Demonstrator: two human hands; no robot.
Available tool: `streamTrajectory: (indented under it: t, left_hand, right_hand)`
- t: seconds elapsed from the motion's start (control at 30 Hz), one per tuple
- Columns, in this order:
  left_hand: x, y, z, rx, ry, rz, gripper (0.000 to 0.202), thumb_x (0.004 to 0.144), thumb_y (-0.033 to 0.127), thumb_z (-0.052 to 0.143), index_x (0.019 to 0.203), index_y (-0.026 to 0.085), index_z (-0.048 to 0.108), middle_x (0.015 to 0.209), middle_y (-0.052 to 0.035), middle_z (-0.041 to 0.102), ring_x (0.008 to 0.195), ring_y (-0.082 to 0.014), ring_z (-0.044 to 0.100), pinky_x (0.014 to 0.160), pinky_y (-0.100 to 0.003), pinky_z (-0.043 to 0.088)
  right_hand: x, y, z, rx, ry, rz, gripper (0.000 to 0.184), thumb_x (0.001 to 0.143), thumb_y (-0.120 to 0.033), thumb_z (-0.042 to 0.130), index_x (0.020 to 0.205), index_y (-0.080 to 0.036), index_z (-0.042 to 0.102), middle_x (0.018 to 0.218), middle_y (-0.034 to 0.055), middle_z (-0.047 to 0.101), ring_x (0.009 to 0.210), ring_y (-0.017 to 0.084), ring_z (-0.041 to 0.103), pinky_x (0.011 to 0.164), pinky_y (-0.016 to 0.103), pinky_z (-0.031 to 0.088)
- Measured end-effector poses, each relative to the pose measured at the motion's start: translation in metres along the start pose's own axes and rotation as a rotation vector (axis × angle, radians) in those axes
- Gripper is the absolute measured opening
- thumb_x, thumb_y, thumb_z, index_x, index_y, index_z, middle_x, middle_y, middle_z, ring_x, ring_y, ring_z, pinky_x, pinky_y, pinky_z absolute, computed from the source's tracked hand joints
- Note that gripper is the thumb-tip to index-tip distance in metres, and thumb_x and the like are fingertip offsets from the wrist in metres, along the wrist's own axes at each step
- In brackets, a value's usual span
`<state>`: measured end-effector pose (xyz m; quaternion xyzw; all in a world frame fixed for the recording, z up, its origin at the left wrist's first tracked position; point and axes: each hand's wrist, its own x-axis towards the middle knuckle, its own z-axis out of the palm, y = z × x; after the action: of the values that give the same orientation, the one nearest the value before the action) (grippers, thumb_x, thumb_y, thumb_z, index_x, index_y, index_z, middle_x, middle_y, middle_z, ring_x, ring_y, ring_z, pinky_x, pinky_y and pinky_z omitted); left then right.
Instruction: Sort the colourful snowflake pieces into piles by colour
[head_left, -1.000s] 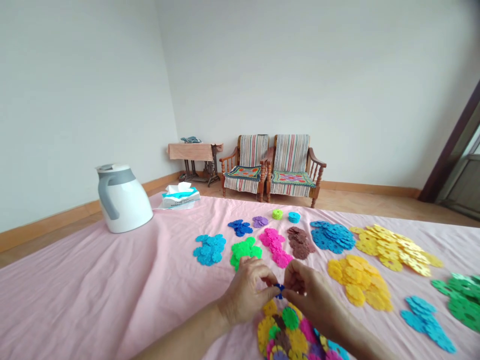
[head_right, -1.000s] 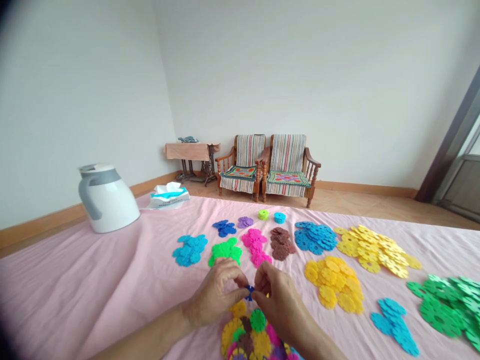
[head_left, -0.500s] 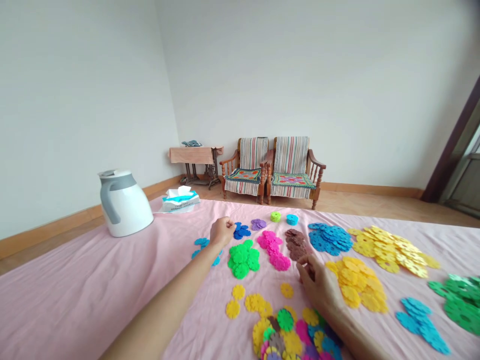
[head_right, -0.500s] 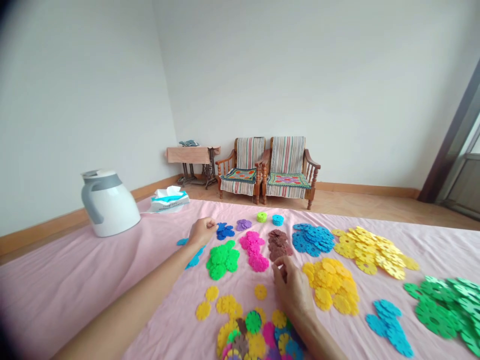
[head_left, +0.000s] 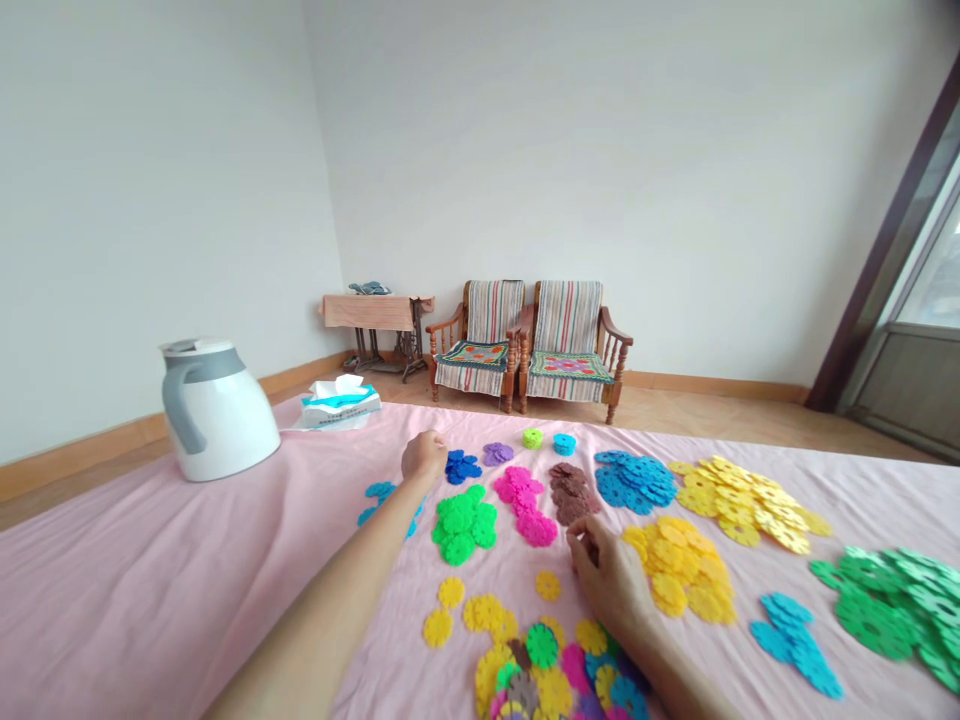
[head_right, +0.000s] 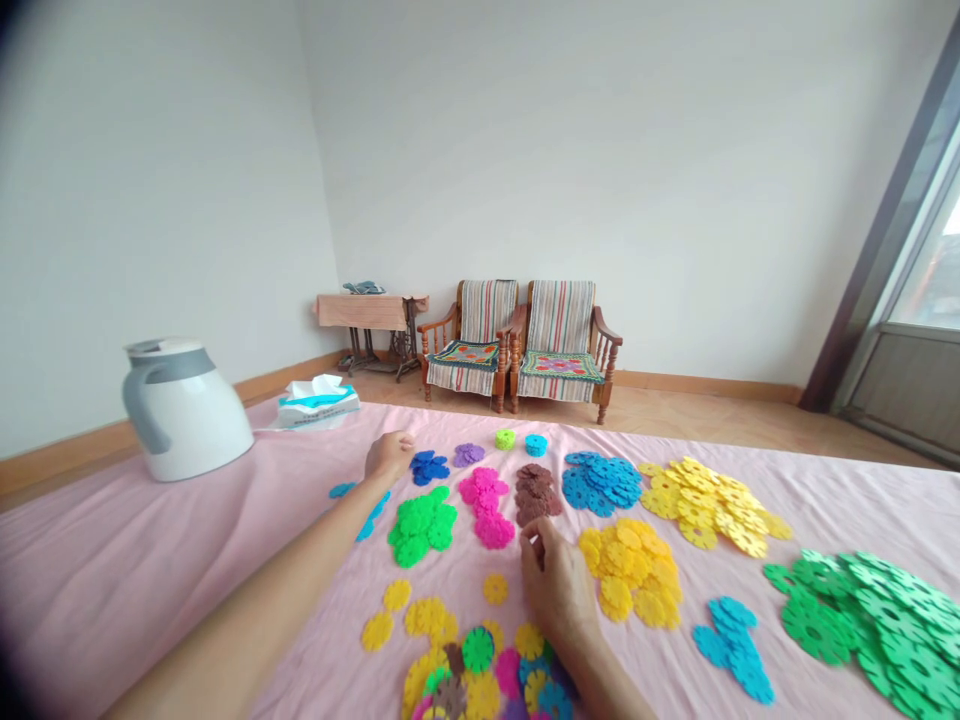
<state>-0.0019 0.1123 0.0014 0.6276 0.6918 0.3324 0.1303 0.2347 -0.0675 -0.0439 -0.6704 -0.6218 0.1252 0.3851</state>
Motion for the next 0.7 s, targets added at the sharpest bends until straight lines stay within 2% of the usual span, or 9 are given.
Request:
streamTrajectory:
  t: [0.07, 0.13, 0.23, 0.27, 0.3, 0.33, 0.4, 0.47, 0.7]
  left_hand:
    - [-0.013, 0.003, -0.007, -0.032, -0.051, 0.080, 0.014, 0.071, 0.014, 0.058, 0.079, 0.018, 0.068, 0.086, -0.0056, 0.071, 0.086, -0.0199, 0.064, 0.071, -0.024, 0.044]
    - [-0.033, 0.008, -0.015, -0.077, -0.155, 0.184, 0.012, 0.071, 0.016, 0.059, 0.078, 0.016, 0.068, 0.082, -0.0046, 0.071, 0.079, -0.0179, 0.063, 0.070, -0.023, 0.045]
    - [-0.075, 0.016, -0.030, -0.141, -0.410, 0.367, 0.008, 0.068, 0.019, 0.063, 0.073, 0.017, 0.069, 0.068, -0.0005, 0.068, 0.066, -0.0146, 0.061, 0.062, -0.021, 0.046]
    - [-0.090, 0.018, -0.036, -0.169, -0.581, 0.520, 0.010, 0.071, 0.019, 0.061, 0.075, 0.017, 0.070, 0.069, -0.0007, 0.067, 0.065, -0.0141, 0.060, 0.060, -0.020, 0.045]
    - [-0.104, 0.020, -0.041, -0.179, -0.687, 0.647, 0.011, 0.072, 0.017, 0.059, 0.075, 0.017, 0.070, 0.069, -0.0006, 0.066, 0.065, -0.0136, 0.059, 0.059, -0.020, 0.044]
    - [-0.116, 0.022, -0.047, -0.173, -0.741, 0.756, 0.012, 0.071, 0.016, 0.060, 0.077, 0.018, 0.070, 0.072, -0.0004, 0.065, 0.067, -0.0132, 0.059, 0.061, -0.020, 0.043]
    - [-0.135, 0.024, -0.055, -0.109, -0.772, 0.860, 0.013, 0.067, 0.015, 0.064, 0.078, 0.019, 0.069, 0.072, 0.0002, 0.062, 0.067, -0.0133, 0.056, 0.060, -0.021, 0.041]
    - [-0.146, 0.025, -0.058, -0.036, -0.752, 0.909, 0.015, 0.064, 0.014, 0.068, 0.078, 0.020, 0.068, 0.071, 0.0008, 0.059, 0.069, -0.0143, 0.055, 0.062, -0.022, 0.039]
    - [-0.150, 0.022, -0.056, 0.036, -0.741, 0.893, 0.019, 0.063, 0.011, 0.067, 0.078, 0.018, 0.058, 0.076, 0.0017, 0.055, 0.069, -0.0126, 0.050, 0.059, -0.020, 0.036]
  right_hand:
    - [0.001, 0.001, 0.000, -0.007, 0.004, 0.003, 0.018, 0.082, -0.030, 0.041, 0.078, -0.021, 0.056, 0.054, -0.0018, 0.053, 0.051, 0.017, 0.054, 0.050, 0.026, 0.033]
    - [0.001, 0.001, 0.000, 0.006, 0.013, 0.001, 0.018, 0.082, -0.030, 0.040, 0.079, -0.021, 0.056, 0.055, -0.0017, 0.055, 0.052, 0.017, 0.054, 0.051, 0.026, 0.033]
    - [0.001, 0.001, -0.001, 0.026, 0.003, 0.008, 0.019, 0.082, -0.030, 0.041, 0.078, -0.021, 0.056, 0.054, -0.0020, 0.055, 0.051, 0.016, 0.054, 0.050, 0.025, 0.034]
    - [0.001, 0.002, -0.001, 0.025, -0.003, 0.011, 0.018, 0.081, -0.030, 0.041, 0.077, -0.021, 0.056, 0.053, -0.0022, 0.055, 0.050, 0.015, 0.054, 0.050, 0.025, 0.034]
    - [0.001, 0.002, -0.002, 0.020, -0.005, 0.016, 0.018, 0.081, -0.030, 0.041, 0.076, -0.021, 0.056, 0.053, -0.0023, 0.055, 0.050, 0.015, 0.054, 0.049, 0.025, 0.034]
    - [0.002, 0.002, -0.002, 0.016, -0.003, 0.018, 0.018, 0.080, -0.029, 0.041, 0.076, -0.021, 0.057, 0.053, -0.0022, 0.055, 0.050, 0.015, 0.054, 0.049, 0.025, 0.033]
    - [0.002, 0.002, -0.002, 0.012, 0.002, 0.018, 0.018, 0.080, -0.029, 0.041, 0.077, -0.021, 0.057, 0.054, -0.0018, 0.056, 0.051, 0.015, 0.054, 0.049, 0.024, 0.033]
    - [0.002, 0.002, -0.002, 0.010, 0.001, 0.015, 0.018, 0.080, -0.029, 0.041, 0.077, -0.020, 0.058, 0.054, -0.0013, 0.057, 0.051, 0.015, 0.054, 0.049, 0.024, 0.033]
    - [0.001, 0.000, -0.002, -0.005, 0.007, 0.007, 0.017, 0.080, -0.027, 0.042, 0.077, -0.021, 0.057, 0.053, -0.0026, 0.055, 0.051, 0.014, 0.053, 0.049, 0.023, 0.033]
